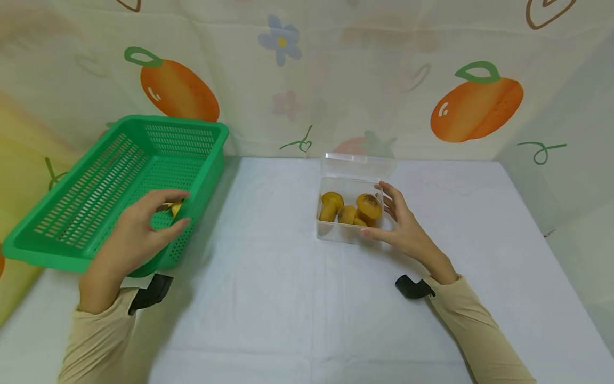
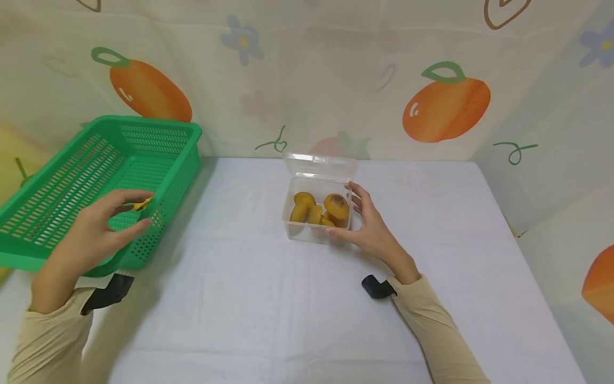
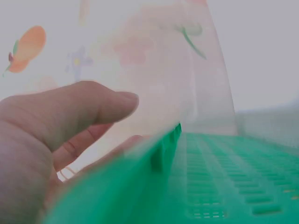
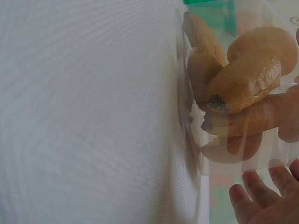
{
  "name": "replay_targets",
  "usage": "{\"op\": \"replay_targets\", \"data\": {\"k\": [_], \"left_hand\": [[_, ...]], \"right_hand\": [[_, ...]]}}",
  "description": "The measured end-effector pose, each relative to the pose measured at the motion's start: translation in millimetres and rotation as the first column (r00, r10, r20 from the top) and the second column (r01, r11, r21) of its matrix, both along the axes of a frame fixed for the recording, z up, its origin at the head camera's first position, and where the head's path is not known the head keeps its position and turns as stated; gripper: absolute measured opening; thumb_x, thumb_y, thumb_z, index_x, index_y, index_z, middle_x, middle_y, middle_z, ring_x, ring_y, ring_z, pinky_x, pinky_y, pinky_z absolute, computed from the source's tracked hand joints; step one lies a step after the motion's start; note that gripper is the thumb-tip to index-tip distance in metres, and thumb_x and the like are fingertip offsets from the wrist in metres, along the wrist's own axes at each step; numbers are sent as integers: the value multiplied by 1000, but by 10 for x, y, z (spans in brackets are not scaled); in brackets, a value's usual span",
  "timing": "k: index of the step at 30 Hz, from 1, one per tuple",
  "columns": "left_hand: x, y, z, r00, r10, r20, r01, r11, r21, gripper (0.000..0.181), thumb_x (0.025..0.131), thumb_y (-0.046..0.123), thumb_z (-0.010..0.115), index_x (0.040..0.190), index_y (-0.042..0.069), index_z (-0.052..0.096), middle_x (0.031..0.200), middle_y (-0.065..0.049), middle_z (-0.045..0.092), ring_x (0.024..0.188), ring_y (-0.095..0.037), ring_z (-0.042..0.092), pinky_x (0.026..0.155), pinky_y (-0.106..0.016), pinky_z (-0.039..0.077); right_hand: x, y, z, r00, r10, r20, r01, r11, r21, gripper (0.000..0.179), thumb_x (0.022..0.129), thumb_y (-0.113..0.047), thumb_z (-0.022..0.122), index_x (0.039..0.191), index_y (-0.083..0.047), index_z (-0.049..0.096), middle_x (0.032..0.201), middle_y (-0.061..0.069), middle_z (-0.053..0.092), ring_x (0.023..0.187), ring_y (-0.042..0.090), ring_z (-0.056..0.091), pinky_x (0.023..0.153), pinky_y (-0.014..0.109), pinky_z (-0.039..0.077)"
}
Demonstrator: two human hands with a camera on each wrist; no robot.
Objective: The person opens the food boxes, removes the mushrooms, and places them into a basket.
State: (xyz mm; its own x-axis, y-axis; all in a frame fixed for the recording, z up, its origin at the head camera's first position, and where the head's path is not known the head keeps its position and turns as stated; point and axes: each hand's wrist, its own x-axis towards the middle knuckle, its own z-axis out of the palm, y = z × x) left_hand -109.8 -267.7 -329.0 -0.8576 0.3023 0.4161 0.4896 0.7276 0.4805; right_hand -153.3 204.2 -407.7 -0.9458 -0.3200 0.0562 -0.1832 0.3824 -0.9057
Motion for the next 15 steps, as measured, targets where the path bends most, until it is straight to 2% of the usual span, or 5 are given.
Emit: {"op": "replay_targets", "data": {"k": [3, 6, 11, 14, 15], "left_hand": [[3, 95, 8, 1000, -10, -7, 9, 999, -32, 52, 77, -10, 76, 126, 1, 61, 117, -15, 63, 102, -8, 51, 88, -4, 32], [1, 188, 10, 1000, -21, -2, 21, 999, -39, 52, 78, -8, 76, 126, 2, 61, 121, -15, 63, 108, -24, 54, 92, -4, 32], [-24, 333, -4, 998, -55, -7, 55, 997, -44, 49, 79, -8, 75, 126, 1, 61, 122, -17, 64, 115, -33, 56, 96, -25, 40], [-52, 416, -26, 996, -84, 5, 84, 996, -31, 48, 81, -7, 75, 126, 0, 60, 124, -17, 63, 117, -33, 56, 98, -24, 40], [-63, 441, -37, 995, -97, 16, 97, 995, -18, 48, 81, -7, 74, 126, 0, 59, 124, -17, 63, 118, -32, 56, 99, -18, 38]], "right_hand": [[-2, -1, 2, 1000, -1, 4, 1, 1000, 1, 106, 82, -18, 82, 158, -15, 10, 164, 4, 20, 153, 35, 17, 123, 53, 19], [1, -3, 7, 1000, -3, 6, 2, 1000, 4, 105, 82, -18, 82, 158, -15, 10, 164, 4, 20, 153, 35, 17, 123, 54, 19], [3, -3, 11, 1000, 1, 3, -1, 1000, 2, 106, 82, -18, 82, 159, -15, 9, 164, 4, 19, 153, 35, 17, 123, 54, 19], [2, -2, 10, 1000, 4, 1, -4, 1000, 0, 106, 82, -17, 82, 159, -14, 9, 165, 5, 19, 153, 35, 16, 123, 54, 19], [2, -1, 10, 1000, 4, 0, -4, 1000, 0, 106, 82, -17, 82, 159, -14, 9, 165, 5, 19, 153, 35, 16, 123, 54, 19]]}}
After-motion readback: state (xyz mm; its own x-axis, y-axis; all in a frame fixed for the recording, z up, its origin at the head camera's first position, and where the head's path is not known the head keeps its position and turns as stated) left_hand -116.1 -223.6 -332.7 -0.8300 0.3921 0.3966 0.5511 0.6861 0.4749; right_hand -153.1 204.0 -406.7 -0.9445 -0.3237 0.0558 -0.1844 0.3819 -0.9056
